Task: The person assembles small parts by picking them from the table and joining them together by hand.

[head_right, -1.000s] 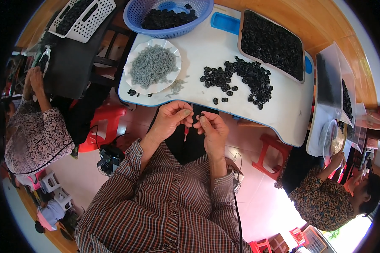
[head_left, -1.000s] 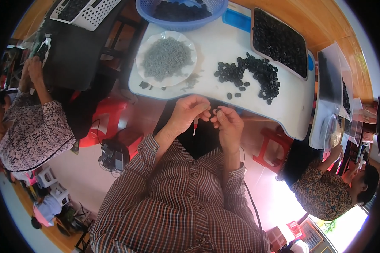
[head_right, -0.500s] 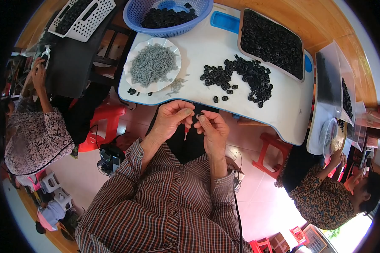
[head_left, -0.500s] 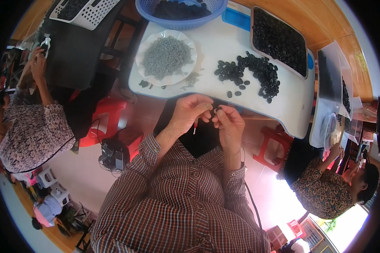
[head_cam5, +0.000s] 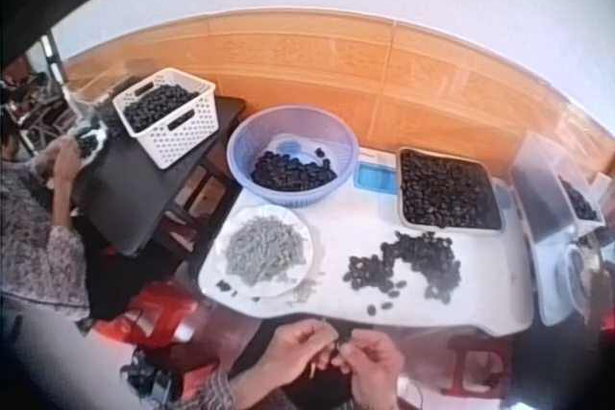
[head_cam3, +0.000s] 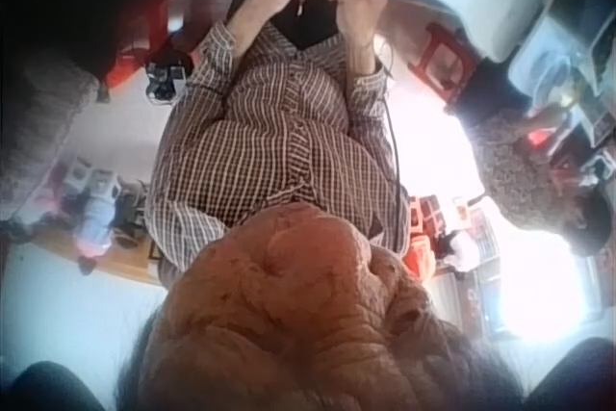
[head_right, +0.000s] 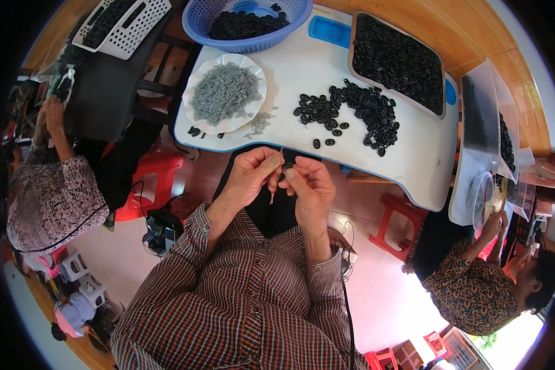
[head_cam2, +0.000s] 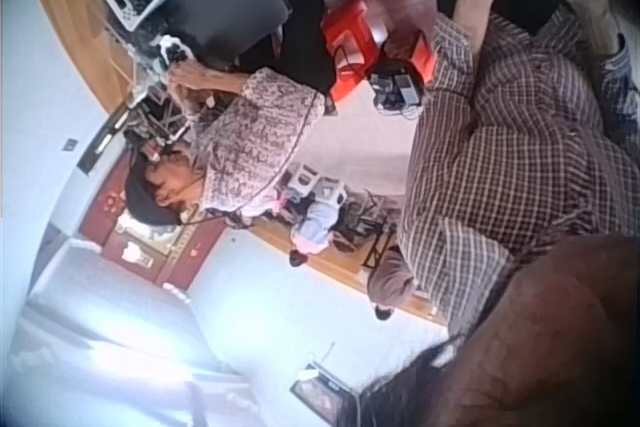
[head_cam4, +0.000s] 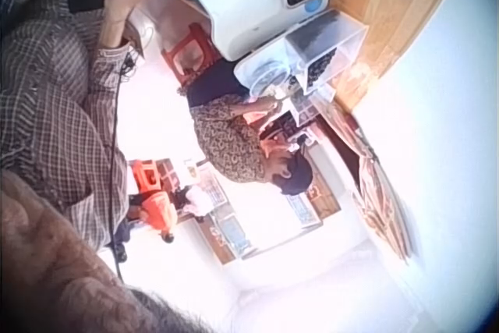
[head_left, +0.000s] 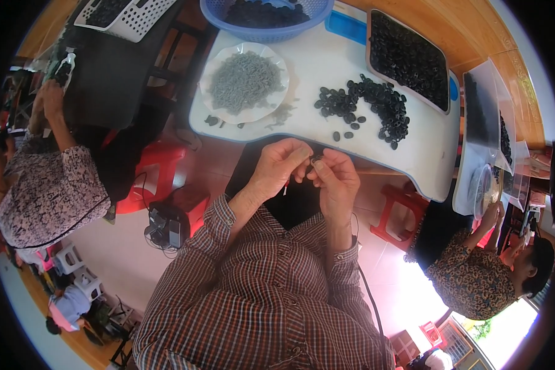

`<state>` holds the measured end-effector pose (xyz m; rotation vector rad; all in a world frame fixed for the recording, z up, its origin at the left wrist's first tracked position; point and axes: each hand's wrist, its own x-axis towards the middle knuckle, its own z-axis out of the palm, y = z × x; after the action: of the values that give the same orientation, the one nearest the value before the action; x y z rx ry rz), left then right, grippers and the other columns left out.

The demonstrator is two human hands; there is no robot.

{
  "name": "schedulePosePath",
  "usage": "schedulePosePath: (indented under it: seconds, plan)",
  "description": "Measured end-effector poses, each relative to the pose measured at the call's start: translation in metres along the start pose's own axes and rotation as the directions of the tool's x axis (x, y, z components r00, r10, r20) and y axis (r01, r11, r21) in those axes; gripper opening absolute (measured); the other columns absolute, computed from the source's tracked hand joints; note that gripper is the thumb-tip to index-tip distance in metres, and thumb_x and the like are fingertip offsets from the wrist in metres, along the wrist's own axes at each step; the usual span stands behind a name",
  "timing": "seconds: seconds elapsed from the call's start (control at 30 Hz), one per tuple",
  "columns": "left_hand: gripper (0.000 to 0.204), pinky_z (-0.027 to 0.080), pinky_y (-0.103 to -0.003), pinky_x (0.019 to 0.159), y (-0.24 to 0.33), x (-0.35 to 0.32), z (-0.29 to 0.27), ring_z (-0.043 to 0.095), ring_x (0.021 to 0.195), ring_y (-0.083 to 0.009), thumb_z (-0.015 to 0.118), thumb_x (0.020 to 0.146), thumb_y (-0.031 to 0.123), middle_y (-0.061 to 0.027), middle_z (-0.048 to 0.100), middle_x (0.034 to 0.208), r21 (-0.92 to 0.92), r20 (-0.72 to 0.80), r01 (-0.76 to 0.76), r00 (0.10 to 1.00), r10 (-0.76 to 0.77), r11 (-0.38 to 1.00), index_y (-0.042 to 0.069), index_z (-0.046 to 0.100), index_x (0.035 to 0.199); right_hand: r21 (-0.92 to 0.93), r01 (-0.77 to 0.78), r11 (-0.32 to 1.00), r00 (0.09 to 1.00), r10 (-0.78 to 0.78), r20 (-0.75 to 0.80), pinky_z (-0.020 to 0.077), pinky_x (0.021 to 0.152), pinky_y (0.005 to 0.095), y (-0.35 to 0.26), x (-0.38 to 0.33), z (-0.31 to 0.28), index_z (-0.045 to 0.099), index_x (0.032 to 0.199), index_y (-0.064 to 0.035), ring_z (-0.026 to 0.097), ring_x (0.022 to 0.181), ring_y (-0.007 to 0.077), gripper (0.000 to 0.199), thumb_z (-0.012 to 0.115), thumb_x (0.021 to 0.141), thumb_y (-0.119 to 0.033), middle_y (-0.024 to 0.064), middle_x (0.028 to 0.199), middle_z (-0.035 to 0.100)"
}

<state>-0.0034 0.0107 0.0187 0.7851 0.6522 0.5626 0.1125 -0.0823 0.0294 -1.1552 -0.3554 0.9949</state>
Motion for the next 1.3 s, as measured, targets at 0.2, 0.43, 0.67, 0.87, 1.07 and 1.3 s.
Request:
schedulePosePath:
  seconds: [0.2,0.43,0.67,0.87,1.07,1.3]
  plan:
    - [0.019,0.044,-0.021,0.049,0.0010,-0.0033,-0.0004,0.053,0.057,-0.0071,0.058,0.095,0.018,-0.0011,0.059,0.073,0.015,0.009,-0.024,1.000,0.023,1.000,0.000,0.063,0.094,0.010,0.018,1.000,1.000,-0.018,0.012,0.0434,0.055,0.0182,0.0003,-0.0008,0.0038,0.057,0.112,-0.0010,0.063,0.068,0.0105,0.027,0.065,0.086,0.002,0.0055,0.087,0.066]
    - [0.019,0.044,-0.020,0.049,0.0041,-0.0054,0.0010,0.053,0.057,-0.0068,0.057,0.096,0.018,-0.0011,0.059,0.074,0.018,0.016,-0.029,0.999,0.028,0.999,-0.001,0.063,0.094,0.033,0.033,0.999,0.999,-0.033,0.025,0.0433,0.055,0.0181,-0.0005,-0.0021,0.0050,0.057,0.113,-0.0009,0.063,0.068,0.0103,0.029,0.065,0.085,0.002,0.0055,0.086,0.066]
    - [0.019,0.044,-0.021,0.050,0.0054,-0.0067,0.0016,0.053,0.057,-0.0066,0.057,0.096,0.017,-0.0015,0.059,0.075,0.025,0.017,-0.028,0.999,0.028,0.999,-0.001,0.063,0.093,0.010,0.021,1.000,1.000,-0.021,0.003,0.0433,0.055,0.0178,-0.0005,-0.0030,0.0056,0.057,0.112,-0.0016,0.064,0.068,0.0102,0.029,0.066,0.085,0.002,0.0046,0.086,0.066]
    - [0.019,0.045,-0.021,0.050,0.0045,-0.0066,0.0006,0.053,0.057,-0.0064,0.057,0.096,0.016,-0.0017,0.060,0.074,0.061,0.014,-0.034,0.999,0.034,0.998,-0.001,0.063,0.094,-0.015,0.031,0.999,1.000,-0.031,0.003,0.0434,0.054,0.0175,0.0002,-0.0032,0.0050,0.057,0.112,-0.0017,0.064,0.067,0.0103,0.029,0.067,0.085,0.001,0.0040,0.086,0.066]
    - [0.018,0.045,-0.021,0.050,0.0039,-0.0068,0.0002,0.053,0.057,-0.0063,0.057,0.095,0.016,-0.0017,0.060,0.074,0.122,0.013,-0.054,0.999,0.053,0.991,-0.002,0.063,0.095,-0.063,0.044,0.997,0.999,-0.044,0.001,0.0436,0.054,0.0175,0.0003,-0.0040,0.0049,0.057,0.112,-0.0021,0.064,0.067,0.0101,0.029,0.067,0.085,0.001,0.0041,0.086,0.066]
    - [0.018,0.045,-0.020,0.049,0.0040,-0.0078,0.0013,0.053,0.056,-0.0060,0.058,0.095,0.015,-0.0017,0.060,0.073,0.161,0.007,-0.063,0.998,0.063,0.985,-0.002,0.063,0.095,-0.125,0.062,0.990,0.998,-0.063,-0.003,0.0434,0.055,0.0173,-0.0003,-0.0053,0.0047,0.057,0.112,-0.0018,0.064,0.068,0.0095,0.029,0.067,0.085,0.000,0.0041,0.086,0.066]
